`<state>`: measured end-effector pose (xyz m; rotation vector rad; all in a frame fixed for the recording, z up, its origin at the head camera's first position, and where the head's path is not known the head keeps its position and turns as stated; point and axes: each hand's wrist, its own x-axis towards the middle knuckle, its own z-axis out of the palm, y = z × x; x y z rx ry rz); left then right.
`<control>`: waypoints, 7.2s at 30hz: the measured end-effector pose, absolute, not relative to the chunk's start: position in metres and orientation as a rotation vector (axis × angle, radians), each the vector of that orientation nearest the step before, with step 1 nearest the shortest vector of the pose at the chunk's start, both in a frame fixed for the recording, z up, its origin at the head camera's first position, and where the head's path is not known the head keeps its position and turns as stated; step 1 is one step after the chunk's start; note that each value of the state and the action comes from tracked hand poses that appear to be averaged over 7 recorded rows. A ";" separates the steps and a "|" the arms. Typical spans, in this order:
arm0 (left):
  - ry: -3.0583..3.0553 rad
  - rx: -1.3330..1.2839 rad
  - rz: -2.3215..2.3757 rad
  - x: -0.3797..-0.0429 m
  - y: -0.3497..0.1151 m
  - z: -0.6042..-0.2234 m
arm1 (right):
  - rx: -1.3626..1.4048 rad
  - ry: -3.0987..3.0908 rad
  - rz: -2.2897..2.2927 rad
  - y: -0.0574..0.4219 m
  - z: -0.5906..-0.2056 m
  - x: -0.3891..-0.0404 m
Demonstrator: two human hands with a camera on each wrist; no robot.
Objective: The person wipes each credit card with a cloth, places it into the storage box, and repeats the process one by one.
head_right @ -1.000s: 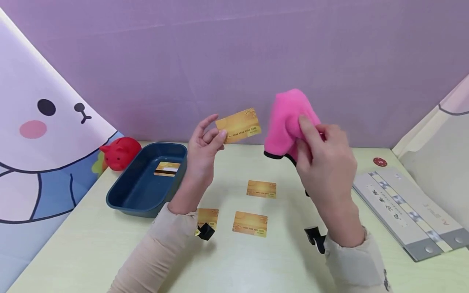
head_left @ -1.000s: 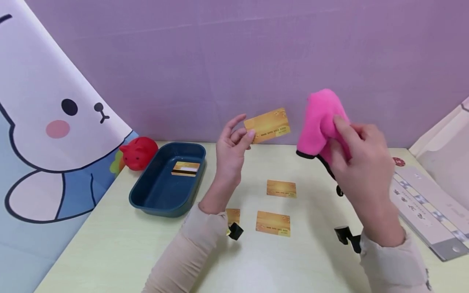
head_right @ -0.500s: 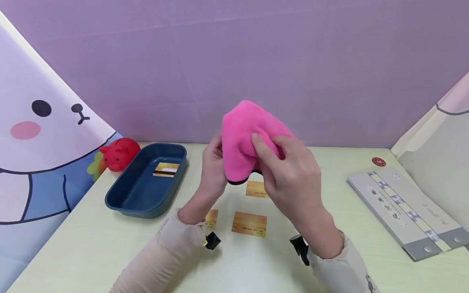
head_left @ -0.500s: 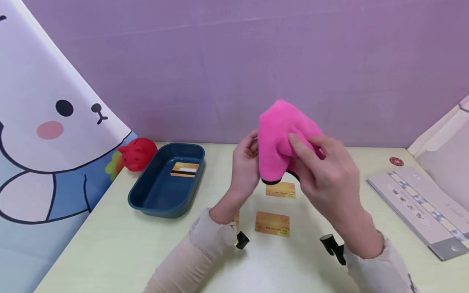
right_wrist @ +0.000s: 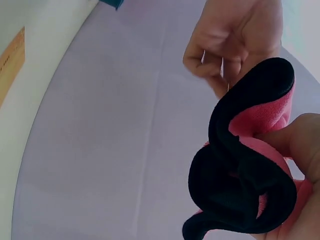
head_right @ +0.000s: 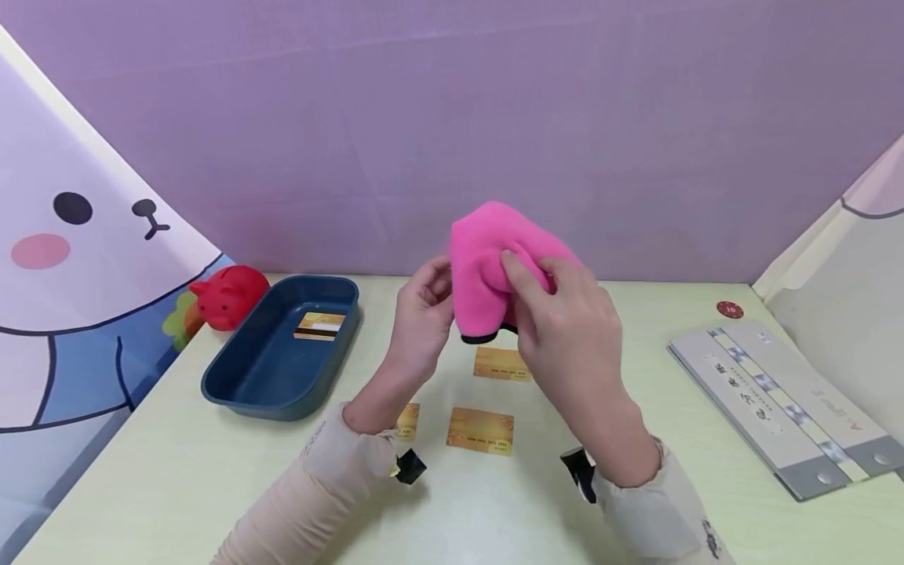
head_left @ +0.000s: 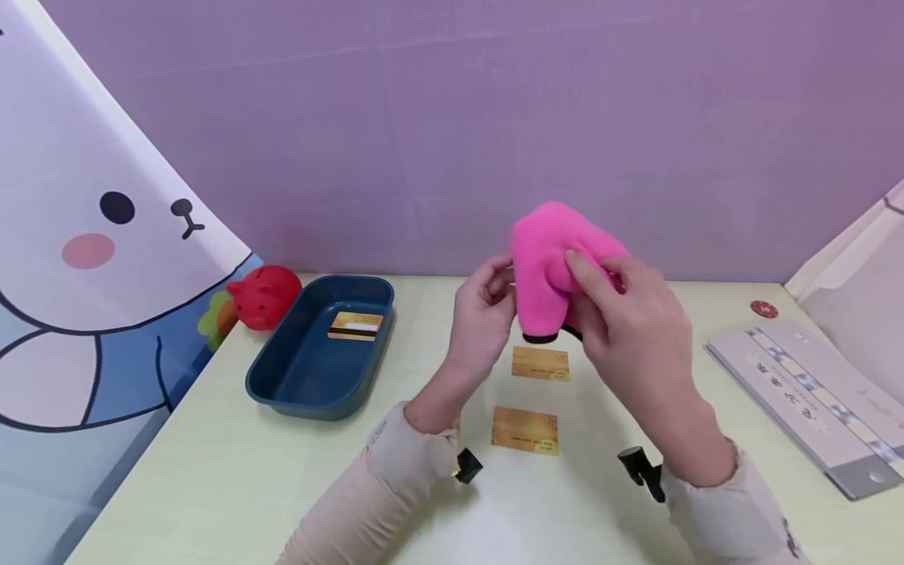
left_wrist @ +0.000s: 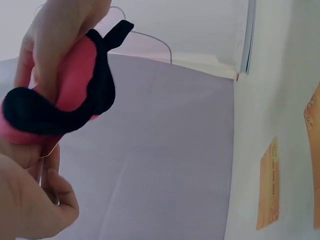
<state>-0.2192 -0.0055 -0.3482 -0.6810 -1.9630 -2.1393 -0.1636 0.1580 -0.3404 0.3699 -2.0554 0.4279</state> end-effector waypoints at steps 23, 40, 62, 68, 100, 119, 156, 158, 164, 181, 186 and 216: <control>-1.862 -0.640 -2.143 -0.225 -0.030 -0.322 | 0.052 -1.942 0.597 0.207 -0.320 -0.158; -2.139 -0.604 -2.006 -0.232 -0.033 -0.330 | 0.059 -1.917 0.651 0.205 -0.317 -0.154; -2.106 -0.577 -2.089 -0.233 -0.031 -0.331 | 0.067 -1.923 0.668 0.202 -0.316 -0.154; -1.994 -0.566 -2.078 -0.237 -0.032 -0.334 | 0.061 -1.924 0.674 0.202 -0.316 -0.154; -2.060 -0.505 -2.199 -0.222 -0.009 -0.348 | 0.577 -2.096 0.455 0.157 -0.347 -0.166; -2.106 -0.443 -2.232 -0.228 -0.022 -0.335 | 0.397 -2.188 0.435 0.178 -0.346 -0.171; -2.170 -0.550 -2.134 -0.229 -0.015 -0.346 | 0.702 -2.066 0.379 0.169 -0.353 -0.171; -2.180 -0.544 -2.156 -0.229 -0.015 -0.345 | 0.684 -2.068 0.375 0.169 -0.354 -0.171; -2.192 -0.534 -2.171 -0.229 -0.013 -0.342 | 0.628 -2.096 0.360 0.171 -0.354 -0.170; -2.196 -0.609 -2.113 -0.231 -0.021 -0.336 | 0.511 -2.172 0.378 0.182 -0.349 -0.169; -2.181 -0.630 -2.124 -0.230 -0.023 -0.334 | 0.482 -2.182 0.393 0.185 -0.347 -0.170; -2.115 -0.686 -2.156 -0.233 -0.042 -0.321 | 0.364 -2.110 0.440 0.207 -0.342 -0.170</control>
